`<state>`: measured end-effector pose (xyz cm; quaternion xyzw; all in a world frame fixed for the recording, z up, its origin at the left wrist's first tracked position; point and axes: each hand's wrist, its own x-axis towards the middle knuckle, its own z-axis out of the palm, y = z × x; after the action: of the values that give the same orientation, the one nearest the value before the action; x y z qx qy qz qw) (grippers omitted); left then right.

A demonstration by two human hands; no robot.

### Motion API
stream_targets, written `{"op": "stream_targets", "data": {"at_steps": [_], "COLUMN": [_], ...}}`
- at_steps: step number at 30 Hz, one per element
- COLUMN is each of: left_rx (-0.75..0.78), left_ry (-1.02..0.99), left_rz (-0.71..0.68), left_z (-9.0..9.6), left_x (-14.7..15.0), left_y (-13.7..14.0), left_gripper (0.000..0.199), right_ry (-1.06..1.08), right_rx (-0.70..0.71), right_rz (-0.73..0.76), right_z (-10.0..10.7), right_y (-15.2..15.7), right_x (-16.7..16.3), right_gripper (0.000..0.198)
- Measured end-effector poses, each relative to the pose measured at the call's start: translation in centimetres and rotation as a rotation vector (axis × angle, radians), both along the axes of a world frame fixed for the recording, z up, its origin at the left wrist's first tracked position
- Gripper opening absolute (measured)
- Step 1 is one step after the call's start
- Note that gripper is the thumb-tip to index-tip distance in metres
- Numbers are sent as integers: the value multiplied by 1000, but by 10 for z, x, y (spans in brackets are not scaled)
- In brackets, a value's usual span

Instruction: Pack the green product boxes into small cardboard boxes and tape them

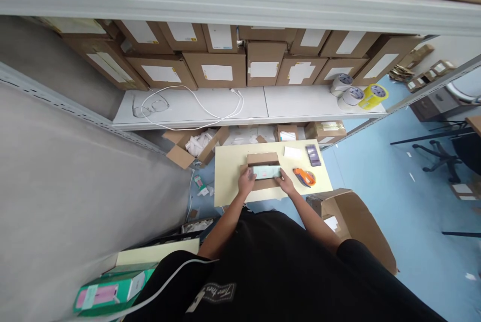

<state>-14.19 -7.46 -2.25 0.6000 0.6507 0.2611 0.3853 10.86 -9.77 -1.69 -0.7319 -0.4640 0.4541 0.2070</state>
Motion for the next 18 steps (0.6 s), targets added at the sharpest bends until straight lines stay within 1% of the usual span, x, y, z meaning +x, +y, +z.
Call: {"op": "stream_targets", "data": {"at_steps": [3, 6, 8, 10, 14, 15, 16, 18], "left_rx": [-70, -151, -193, -148, 87, 125, 141, 114], "left_ry": [-19, 96, 169, 210, 217, 222, 234, 279], "left_rz": [4, -27, -36, -29, 4, 7, 5, -10], "left_z": [-3, -4, -7, -11, -22, -24, -26, -29], "left_x": [2, 2, 2, 2, 3, 2, 2, 0], "left_y": [1, 0, -4, -10, -23, -24, -23, -18], "left_gripper": [53, 51, 51, 53, 56, 57, 56, 51], "right_ry": [71, 124, 112, 80, -6, -26, -44, -79], "right_rx": [13, 40, 49, 50, 35, 41, 47, 43], "right_rz": [-1, 16, 34, 52, 75, 84, 96, 125], "right_z": [-1, -3, -4, -5, -7, -7, -7, -6], "right_y": [-1, -3, -4, -5, -6, -6, -6, -7], "right_x": [11, 16, 17, 18, 15, 14, 13, 10], "right_gripper": [74, 73, 73, 73, 70, 70, 70, 71]}}
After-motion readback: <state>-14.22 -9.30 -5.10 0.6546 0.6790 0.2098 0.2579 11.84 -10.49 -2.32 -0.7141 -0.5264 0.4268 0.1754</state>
